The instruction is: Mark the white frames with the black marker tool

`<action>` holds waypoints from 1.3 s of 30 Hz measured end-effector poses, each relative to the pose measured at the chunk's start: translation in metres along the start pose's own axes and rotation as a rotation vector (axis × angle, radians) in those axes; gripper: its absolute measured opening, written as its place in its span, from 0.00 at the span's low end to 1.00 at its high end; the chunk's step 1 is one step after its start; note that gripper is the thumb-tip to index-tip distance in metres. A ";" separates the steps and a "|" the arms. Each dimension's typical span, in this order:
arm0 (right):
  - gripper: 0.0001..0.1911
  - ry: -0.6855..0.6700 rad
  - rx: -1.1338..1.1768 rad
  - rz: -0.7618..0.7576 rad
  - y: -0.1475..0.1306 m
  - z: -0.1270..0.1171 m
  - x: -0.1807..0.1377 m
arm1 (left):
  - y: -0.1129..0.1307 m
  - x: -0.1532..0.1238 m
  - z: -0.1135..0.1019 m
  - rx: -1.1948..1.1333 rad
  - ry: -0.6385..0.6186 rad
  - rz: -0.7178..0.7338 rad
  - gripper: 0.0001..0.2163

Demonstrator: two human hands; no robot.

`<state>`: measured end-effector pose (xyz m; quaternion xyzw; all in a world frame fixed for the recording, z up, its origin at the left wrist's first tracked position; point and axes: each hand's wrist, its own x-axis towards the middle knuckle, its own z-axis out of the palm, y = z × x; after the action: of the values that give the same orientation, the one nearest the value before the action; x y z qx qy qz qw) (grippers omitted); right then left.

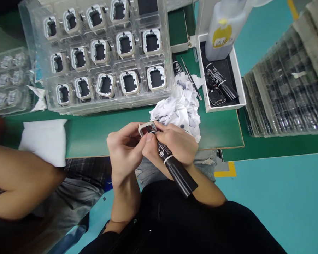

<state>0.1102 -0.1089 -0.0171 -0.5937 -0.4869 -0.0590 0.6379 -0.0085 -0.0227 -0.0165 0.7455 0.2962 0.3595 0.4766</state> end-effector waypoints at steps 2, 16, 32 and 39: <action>0.10 -0.004 0.005 0.002 0.000 -0.001 0.000 | 0.001 0.001 0.000 -0.034 0.001 -0.001 0.03; 0.10 0.040 0.149 0.036 0.003 0.003 0.001 | 0.009 0.016 -0.009 -0.347 -0.083 -0.331 0.14; 0.13 0.013 0.024 -0.005 0.000 0.003 0.001 | 0.006 0.006 -0.004 -0.216 -0.011 -0.192 0.11; 0.13 -0.020 0.076 -0.023 0.003 0.001 0.002 | 0.006 0.006 -0.003 -0.336 -0.026 -0.181 0.08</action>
<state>0.1127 -0.1067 -0.0183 -0.5638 -0.5022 -0.0418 0.6544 -0.0067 -0.0188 -0.0081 0.6301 0.2919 0.3500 0.6287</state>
